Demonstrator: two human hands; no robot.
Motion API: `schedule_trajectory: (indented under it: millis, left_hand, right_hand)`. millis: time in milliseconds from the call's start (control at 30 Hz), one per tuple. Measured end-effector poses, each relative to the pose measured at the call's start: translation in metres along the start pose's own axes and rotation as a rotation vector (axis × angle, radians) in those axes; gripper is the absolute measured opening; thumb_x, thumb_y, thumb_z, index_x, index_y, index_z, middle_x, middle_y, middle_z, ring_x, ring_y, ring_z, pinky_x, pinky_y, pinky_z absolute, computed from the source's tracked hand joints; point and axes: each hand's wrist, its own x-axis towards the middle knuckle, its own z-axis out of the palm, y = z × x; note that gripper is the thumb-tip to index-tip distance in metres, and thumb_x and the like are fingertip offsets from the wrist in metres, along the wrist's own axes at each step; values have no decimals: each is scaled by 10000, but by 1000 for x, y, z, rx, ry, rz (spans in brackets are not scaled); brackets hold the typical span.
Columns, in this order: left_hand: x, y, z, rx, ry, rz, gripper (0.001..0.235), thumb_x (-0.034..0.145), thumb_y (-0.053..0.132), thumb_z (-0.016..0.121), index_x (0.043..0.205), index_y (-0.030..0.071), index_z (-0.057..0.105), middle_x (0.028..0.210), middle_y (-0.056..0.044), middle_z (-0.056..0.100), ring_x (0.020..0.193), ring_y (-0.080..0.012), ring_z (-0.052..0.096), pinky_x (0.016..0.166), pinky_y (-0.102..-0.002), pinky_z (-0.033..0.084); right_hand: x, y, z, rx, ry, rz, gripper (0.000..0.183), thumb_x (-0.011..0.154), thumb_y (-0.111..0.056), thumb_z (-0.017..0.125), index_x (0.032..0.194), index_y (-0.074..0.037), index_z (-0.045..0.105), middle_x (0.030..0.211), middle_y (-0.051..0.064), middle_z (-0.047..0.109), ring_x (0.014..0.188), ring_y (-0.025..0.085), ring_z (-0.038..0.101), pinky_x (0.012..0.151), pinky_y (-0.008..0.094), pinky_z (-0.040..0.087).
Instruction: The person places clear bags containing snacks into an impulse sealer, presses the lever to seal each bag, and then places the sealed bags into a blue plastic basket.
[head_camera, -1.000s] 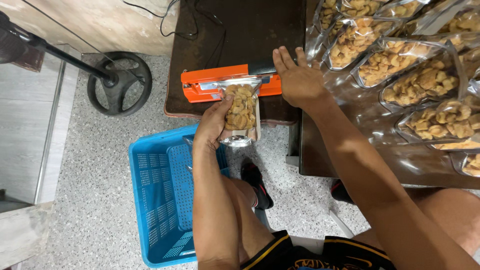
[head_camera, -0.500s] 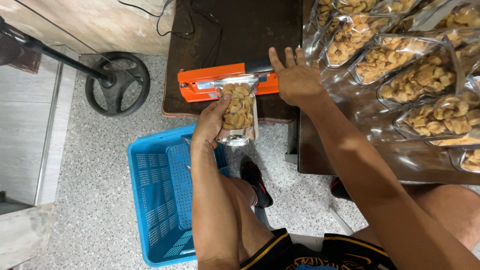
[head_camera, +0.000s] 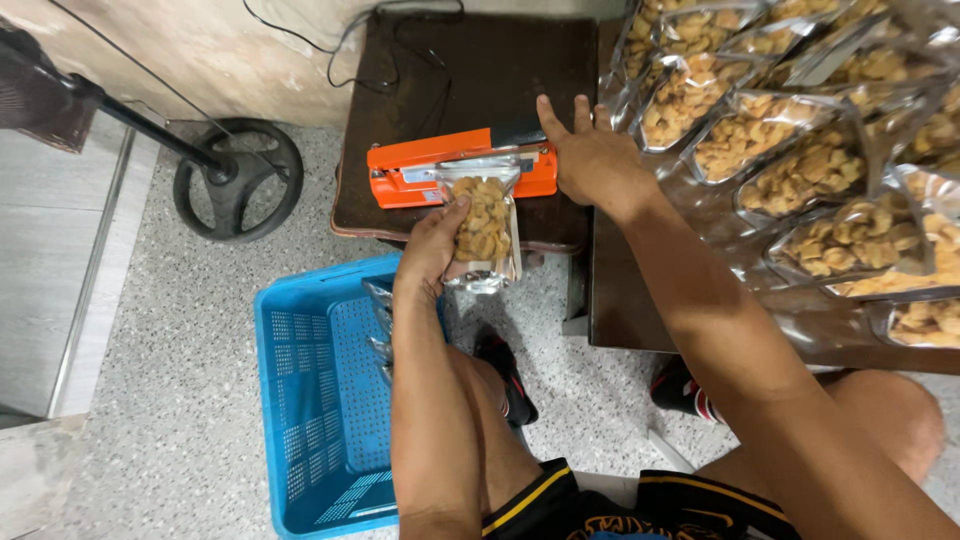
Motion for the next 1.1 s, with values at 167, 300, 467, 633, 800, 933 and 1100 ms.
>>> schedule_trajectory:
  millis: [167, 300, 467, 633, 800, 933, 1100]
  left_hand:
    - [-21, -13, 2, -118, -119, 62, 496, 935, 405, 672, 1149, -42, 669, 1004, -132, 771, 791, -188, 764, 614, -340, 657]
    - [-37, -21, 10, -105, -130, 173, 458, 934, 340, 706, 1210, -21, 644, 1040, -127, 758, 854, -182, 749, 696, -315, 622]
    - [-61, -19, 16, -77, -329, 391, 468, 969, 291, 708, 1331, 19, 592, 1069, -90, 740, 975, -149, 690, 860, -302, 551]
    - [-81, -9, 5, -156, -405, 523, 599, 866, 106, 772, 1402, 50, 510, 1188, -94, 697, 1096, -172, 664, 936, -319, 552]
    - [-135, -1, -44, 163, -11, 885, 696, 895, 42, 801, 1502, 18, 461, 1438, -158, 623, 1255, -201, 627, 1033, -343, 539]
    - [-193, 17, -85, 691, 378, 921, 803, 827, 132, 837, 1523, 28, 452, 1338, -232, 662, 1164, -350, 664, 903, -429, 561]
    - [-191, -12, -139, 963, 593, 554, 553, 968, 303, 698, 1453, 82, 552, 1034, -221, 740, 926, -413, 725, 783, -522, 574]
  right_hand:
    - [-11, 9, -11, 0, 98, -68, 851, 909, -127, 530, 1633, -241, 97, 1668, 227, 159, 1490, 433, 277, 1094, 543, 399]
    - [-20, 27, -9, 88, 162, -173, 767, 989, -214, 555, 1641, -172, 154, 1641, 197, 319, 1383, 411, 450, 1115, 503, 390]
    - [-49, 19, -39, 361, 113, -307, 562, 963, -355, 670, 1462, -135, 532, 1243, 167, 711, 1106, 318, 695, 960, 422, 520]
    - [-88, -25, -74, 536, 9, -178, 295, 960, -298, 677, 1217, -180, 761, 973, 104, 799, 756, 315, 697, 686, 423, 561]
    - [-88, -78, -64, 197, 323, -889, 225, 944, -216, 732, 1137, -117, 791, 950, 171, 744, 812, 365, 715, 693, 454, 558]
    - [-68, -154, -24, 187, 265, -986, 186, 875, -214, 739, 1026, -139, 816, 866, 173, 731, 779, 388, 696, 683, 499, 538]
    - [-53, -242, 61, 189, 113, -1032, 87, 843, -154, 709, 847, -82, 756, 800, 189, 705, 763, 394, 695, 683, 502, 539]
